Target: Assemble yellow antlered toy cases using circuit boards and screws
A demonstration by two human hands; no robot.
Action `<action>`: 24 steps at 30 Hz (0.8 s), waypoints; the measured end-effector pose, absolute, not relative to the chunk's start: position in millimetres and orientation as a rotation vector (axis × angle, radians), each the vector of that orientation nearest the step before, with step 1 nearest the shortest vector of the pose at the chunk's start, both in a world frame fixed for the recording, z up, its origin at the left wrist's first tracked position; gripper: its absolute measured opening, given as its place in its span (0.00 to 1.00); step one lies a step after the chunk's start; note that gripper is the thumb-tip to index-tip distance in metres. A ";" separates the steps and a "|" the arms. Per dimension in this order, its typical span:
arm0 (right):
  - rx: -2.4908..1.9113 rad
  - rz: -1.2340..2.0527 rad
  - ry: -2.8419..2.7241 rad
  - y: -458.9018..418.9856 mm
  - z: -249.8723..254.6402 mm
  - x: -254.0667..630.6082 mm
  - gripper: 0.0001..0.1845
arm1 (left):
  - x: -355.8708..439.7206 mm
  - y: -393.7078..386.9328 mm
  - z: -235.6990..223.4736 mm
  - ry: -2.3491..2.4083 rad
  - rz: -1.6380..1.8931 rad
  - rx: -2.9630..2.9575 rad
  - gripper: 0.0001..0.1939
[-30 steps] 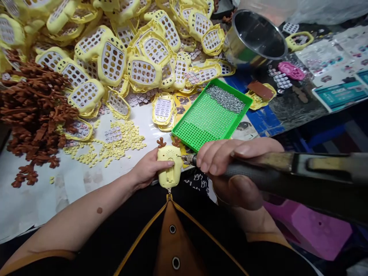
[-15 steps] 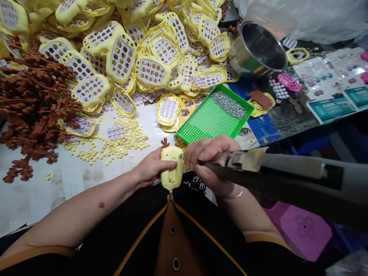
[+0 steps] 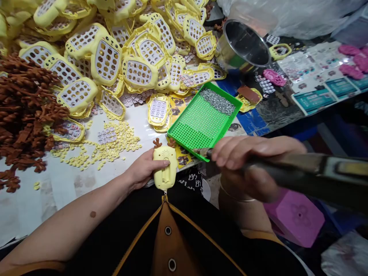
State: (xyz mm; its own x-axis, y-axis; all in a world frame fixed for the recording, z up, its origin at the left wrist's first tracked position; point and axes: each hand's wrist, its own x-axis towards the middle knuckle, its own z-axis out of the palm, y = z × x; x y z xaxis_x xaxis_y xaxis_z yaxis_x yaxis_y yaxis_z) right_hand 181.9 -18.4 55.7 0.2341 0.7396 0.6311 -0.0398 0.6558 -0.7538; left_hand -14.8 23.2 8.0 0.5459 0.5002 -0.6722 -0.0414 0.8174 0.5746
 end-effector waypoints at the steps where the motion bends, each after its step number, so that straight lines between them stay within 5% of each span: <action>1: -0.759 0.517 -1.188 -17.0 53.8 190.7 0.09 | -14.8 23.9 8.6 0.953 0.335 0.532 0.21; 24: -0.984 0.440 -1.050 1.3 17.4 238.7 0.10 | -25.4 25.9 12.9 0.985 0.365 0.547 0.21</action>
State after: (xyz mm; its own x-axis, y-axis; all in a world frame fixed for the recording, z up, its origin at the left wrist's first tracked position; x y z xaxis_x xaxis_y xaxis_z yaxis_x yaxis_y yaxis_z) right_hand 238.7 1.3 17.4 0.4654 0.7181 0.5175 0.1338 0.5209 -0.8431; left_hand -25.4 25.9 12.9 0.5100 0.5250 -0.6814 -0.0464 0.8078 0.5876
